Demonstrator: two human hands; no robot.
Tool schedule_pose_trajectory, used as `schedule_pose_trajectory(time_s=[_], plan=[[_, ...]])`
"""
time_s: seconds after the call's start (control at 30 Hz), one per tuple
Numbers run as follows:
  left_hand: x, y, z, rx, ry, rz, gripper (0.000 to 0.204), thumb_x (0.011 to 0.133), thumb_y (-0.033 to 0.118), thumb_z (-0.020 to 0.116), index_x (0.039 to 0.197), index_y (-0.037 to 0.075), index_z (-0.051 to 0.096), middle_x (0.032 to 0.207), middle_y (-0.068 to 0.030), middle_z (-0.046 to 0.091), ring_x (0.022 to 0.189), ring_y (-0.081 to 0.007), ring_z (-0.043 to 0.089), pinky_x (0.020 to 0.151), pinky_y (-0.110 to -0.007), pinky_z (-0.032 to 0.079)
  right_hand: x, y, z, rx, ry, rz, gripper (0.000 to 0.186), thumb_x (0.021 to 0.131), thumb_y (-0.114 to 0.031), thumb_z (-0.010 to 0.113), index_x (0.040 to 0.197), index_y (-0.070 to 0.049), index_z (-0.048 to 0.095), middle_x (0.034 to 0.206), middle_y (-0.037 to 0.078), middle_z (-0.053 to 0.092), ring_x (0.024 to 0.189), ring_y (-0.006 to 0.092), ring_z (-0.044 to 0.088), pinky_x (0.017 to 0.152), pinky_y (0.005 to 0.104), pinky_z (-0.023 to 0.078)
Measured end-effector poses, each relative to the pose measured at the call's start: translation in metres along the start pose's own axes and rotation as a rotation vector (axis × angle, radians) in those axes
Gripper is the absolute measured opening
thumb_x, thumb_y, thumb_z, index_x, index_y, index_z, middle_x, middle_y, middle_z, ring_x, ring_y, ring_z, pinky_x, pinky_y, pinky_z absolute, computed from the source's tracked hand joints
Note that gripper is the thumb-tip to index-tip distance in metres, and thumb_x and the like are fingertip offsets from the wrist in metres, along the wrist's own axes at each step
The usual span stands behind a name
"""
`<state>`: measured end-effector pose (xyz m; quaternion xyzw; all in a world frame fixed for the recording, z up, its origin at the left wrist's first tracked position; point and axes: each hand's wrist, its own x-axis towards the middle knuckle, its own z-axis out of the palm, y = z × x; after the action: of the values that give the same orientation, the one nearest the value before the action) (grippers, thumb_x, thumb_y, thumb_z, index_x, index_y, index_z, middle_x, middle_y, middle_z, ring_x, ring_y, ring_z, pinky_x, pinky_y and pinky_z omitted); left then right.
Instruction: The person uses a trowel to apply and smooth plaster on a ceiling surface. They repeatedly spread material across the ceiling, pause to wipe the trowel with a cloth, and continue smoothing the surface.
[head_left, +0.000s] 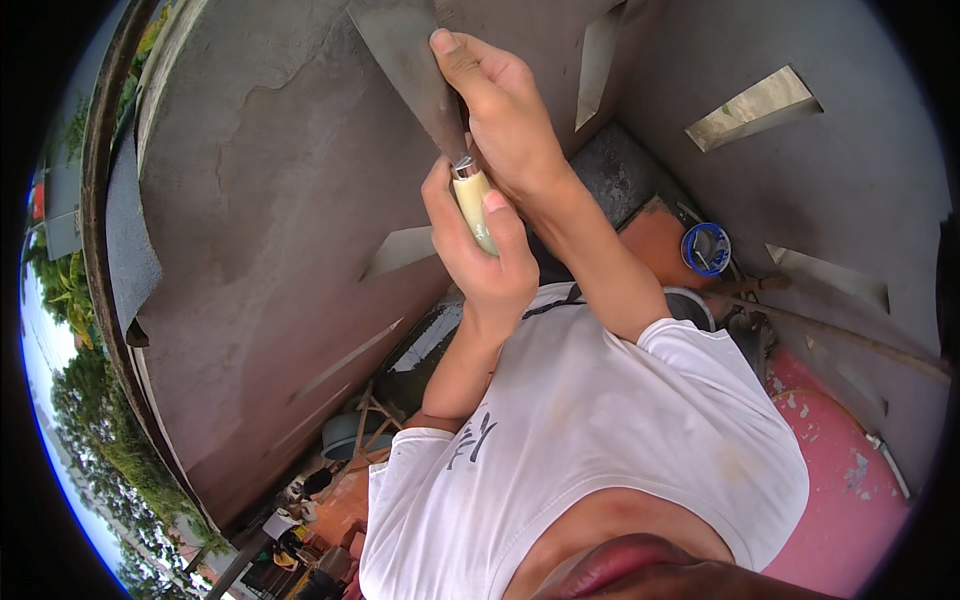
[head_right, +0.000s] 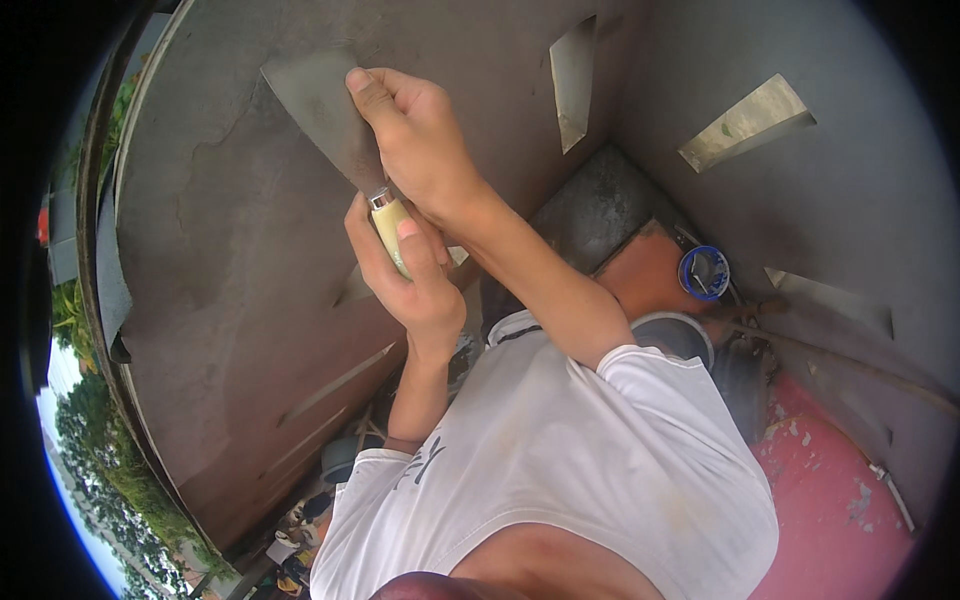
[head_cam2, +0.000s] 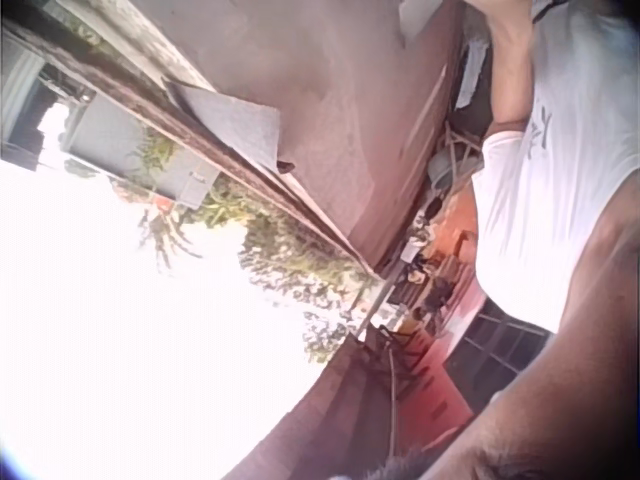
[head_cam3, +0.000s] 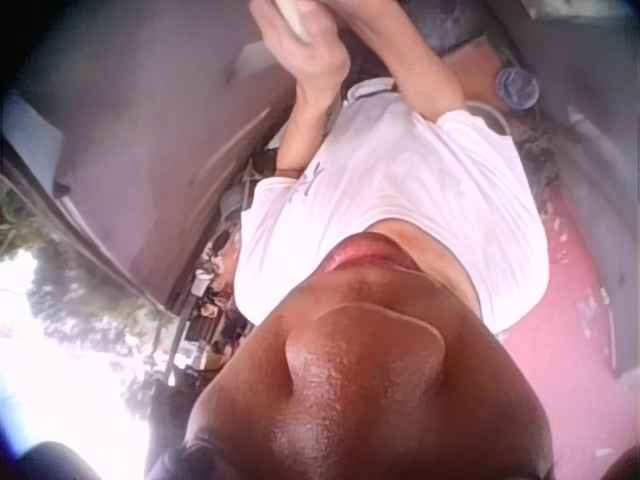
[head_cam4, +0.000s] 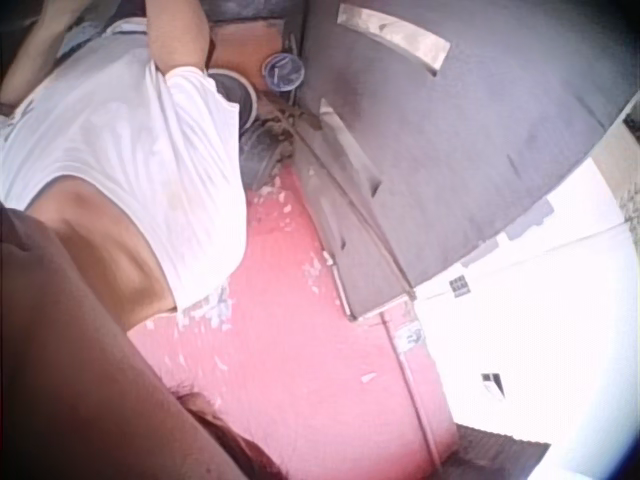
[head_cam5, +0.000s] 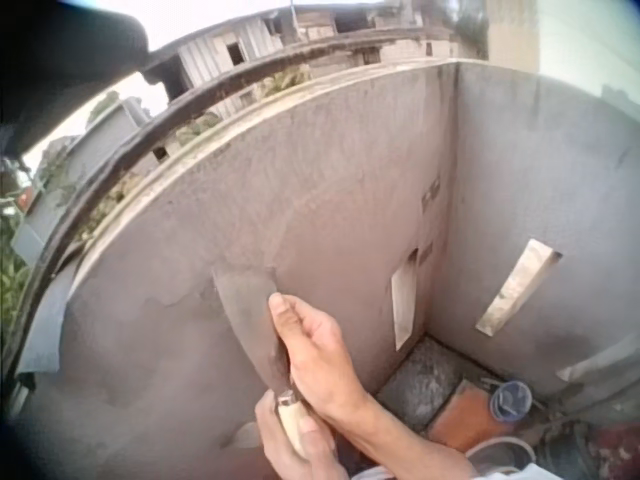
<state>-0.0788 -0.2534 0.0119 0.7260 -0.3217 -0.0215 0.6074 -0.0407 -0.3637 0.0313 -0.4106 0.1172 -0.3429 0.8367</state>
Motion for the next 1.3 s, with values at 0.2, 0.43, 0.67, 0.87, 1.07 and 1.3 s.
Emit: schedule_pose_trajectory(time_s=[0.2,0.43,0.67,0.87,1.07,1.3], plan=[[-0.003,0.004,0.004,-0.028,0.007,-0.025,0.046,0.098,0.021,0.05,0.132,-0.009,0.043,0.094,-0.017,0.062,0.078,-0.0212,0.06,0.071,-0.035,0.049,-0.005,-0.003,-0.003,-0.029,-0.015,0.057,0.041,0.106,-0.035,0.053,0.074,-0.01,0.056,0.064,-0.009,0.041,0.059,0.0032,0.033,0.052,0.0248,0.031],[0.019,0.008,0.013,-0.088,-0.047,-0.006,0.046,0.098,0.021,0.049,0.133,-0.008,0.043,0.101,-0.0188,0.062,0.086,-0.0224,0.06,0.077,-0.035,0.049,0.007,-0.031,-0.006,0.01,0.044,0.029,0.039,0.106,-0.035,0.052,0.079,-0.008,0.06,0.065,-0.008,0.044,0.059,0.0034,0.036,0.052,0.0244,0.033],[-0.006,0.0,0.017,-0.044,0.005,-0.044,0.047,0.099,0.021,0.048,0.132,-0.011,0.041,0.1,-0.0184,0.059,0.085,-0.0233,0.058,0.076,-0.035,0.048,-0.004,-0.014,-0.012,-0.018,0.001,0.131,0.038,0.105,-0.035,0.054,0.085,-0.005,0.067,0.064,-0.01,0.043,0.059,0.0028,0.034,0.052,0.024,0.031],[-0.005,-0.005,0.017,-0.075,0.021,-0.02,0.047,0.099,0.023,0.048,0.132,-0.01,0.042,0.098,-0.0167,0.059,0.08,-0.0216,0.057,0.071,-0.036,0.047,-0.005,-0.015,-0.009,-0.065,0.021,0.071,0.039,0.105,-0.033,0.054,0.076,-0.008,0.06,0.063,-0.009,0.04,0.057,0.0027,0.031,0.049,0.026,0.028],[0.006,-0.007,0.011,-0.13,0.002,-0.026,0.047,0.099,0.026,0.048,0.131,-0.009,0.044,0.097,-0.0145,0.059,0.08,-0.0201,0.056,0.073,-0.035,0.047,0.005,-0.02,-0.006,-0.118,0.02,-0.029,0.04,0.105,-0.032,0.053,0.074,-0.007,0.057,0.063,-0.008,0.041,0.058,0.0034,0.032,0.051,0.0258,0.03],[0.007,-0.005,0.025,-0.124,0.03,0.022,0.049,0.098,0.026,0.047,0.131,-0.01,0.044,0.105,-0.0184,0.059,0.091,-0.0225,0.058,0.082,-0.035,0.047,0.003,-0.035,-0.005,-0.163,0.034,0.023,0.04,0.105,-0.032,0.053,0.075,-0.006,0.059,0.063,-0.009,0.042,0.059,0.0036,0.034,0.052,0.0262,0.032]])
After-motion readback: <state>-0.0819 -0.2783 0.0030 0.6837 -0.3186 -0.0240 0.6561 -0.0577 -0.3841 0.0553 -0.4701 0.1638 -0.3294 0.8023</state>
